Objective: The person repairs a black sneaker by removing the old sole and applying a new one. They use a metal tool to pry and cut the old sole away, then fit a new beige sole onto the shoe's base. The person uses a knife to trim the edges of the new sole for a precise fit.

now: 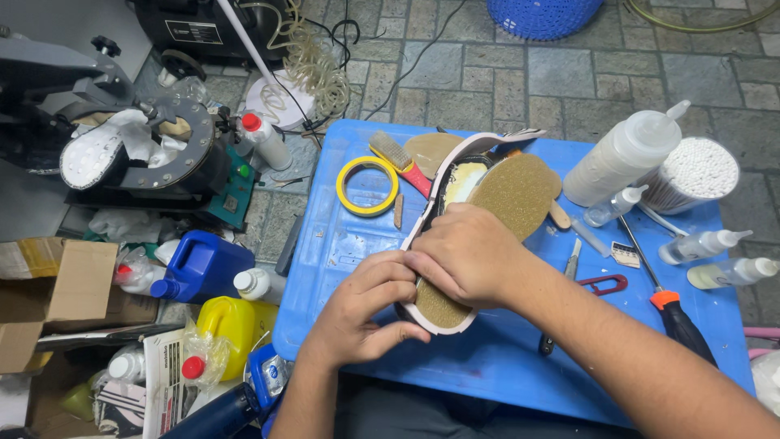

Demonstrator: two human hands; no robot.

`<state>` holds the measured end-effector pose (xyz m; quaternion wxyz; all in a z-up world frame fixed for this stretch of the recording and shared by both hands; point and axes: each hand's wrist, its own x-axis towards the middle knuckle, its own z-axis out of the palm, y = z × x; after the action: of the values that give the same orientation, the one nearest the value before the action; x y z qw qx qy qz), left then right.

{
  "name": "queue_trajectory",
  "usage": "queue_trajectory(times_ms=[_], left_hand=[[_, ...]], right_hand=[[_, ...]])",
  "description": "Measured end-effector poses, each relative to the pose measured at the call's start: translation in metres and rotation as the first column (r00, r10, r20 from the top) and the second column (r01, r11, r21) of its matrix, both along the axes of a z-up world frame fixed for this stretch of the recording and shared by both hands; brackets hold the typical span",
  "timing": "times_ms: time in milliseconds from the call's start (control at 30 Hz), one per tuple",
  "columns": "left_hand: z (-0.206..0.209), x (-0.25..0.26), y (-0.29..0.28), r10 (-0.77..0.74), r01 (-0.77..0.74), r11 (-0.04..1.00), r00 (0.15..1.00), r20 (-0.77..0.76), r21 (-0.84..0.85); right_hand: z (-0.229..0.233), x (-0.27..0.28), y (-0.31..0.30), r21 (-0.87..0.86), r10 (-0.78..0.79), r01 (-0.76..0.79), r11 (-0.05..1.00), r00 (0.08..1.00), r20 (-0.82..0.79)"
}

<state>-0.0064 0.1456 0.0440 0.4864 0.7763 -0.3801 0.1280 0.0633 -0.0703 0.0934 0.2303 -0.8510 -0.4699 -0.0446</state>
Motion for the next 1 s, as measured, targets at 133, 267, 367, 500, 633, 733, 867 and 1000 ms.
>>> queue_trajectory(times_ms=[133, 267, 367, 500, 633, 733, 867, 1000], left_hand=[[-0.008, 0.001, -0.004, 0.113, -0.115, 0.993, 0.993, 0.037, 0.032], [-0.018, -0.003, -0.013, 0.206, -0.208, 0.978, 0.977, 0.063, 0.030], [-0.024, -0.006, -0.018, 0.258, -0.257, 0.966, 0.964, 0.062, -0.023], [-0.035, -0.009, -0.022, 0.334, -0.332, 0.943, 0.939, 0.082, -0.036], [-0.053, -0.023, -0.037, 0.464, -0.461, 0.879, 0.886, -0.010, -0.121], [-0.054, -0.019, -0.045, 0.503, -0.510, 0.851, 0.860, -0.082, -0.129], [-0.030, -0.021, -0.040, 0.532, -0.531, 0.846, 0.846, 0.017, -0.052], [-0.018, -0.023, -0.052, 0.636, -0.633, 0.771, 0.771, 0.040, -0.065]], right_hand=[[-0.020, 0.001, 0.015, 0.041, -0.157, 0.156, 0.987, 0.987, 0.024], [-0.030, 0.001, 0.022, 0.057, -0.220, 0.220, 0.974, 0.976, -0.010], [-0.032, 0.005, 0.024, 0.046, -0.244, 0.246, 0.968, 0.969, -0.042], [-0.038, 0.007, 0.024, 0.081, -0.292, 0.293, 0.953, 0.956, -0.028], [-0.045, 0.012, 0.025, 0.159, -0.448, 0.452, 0.878, 0.892, -0.065], [-0.046, 0.016, 0.026, 0.192, -0.510, 0.511, 0.838, 0.858, -0.062], [-0.048, 0.015, 0.033, 0.183, -0.494, 0.493, 0.850, 0.868, -0.046], [-0.044, 0.012, 0.041, 0.121, -0.502, 0.502, 0.857, 0.864, -0.027]])
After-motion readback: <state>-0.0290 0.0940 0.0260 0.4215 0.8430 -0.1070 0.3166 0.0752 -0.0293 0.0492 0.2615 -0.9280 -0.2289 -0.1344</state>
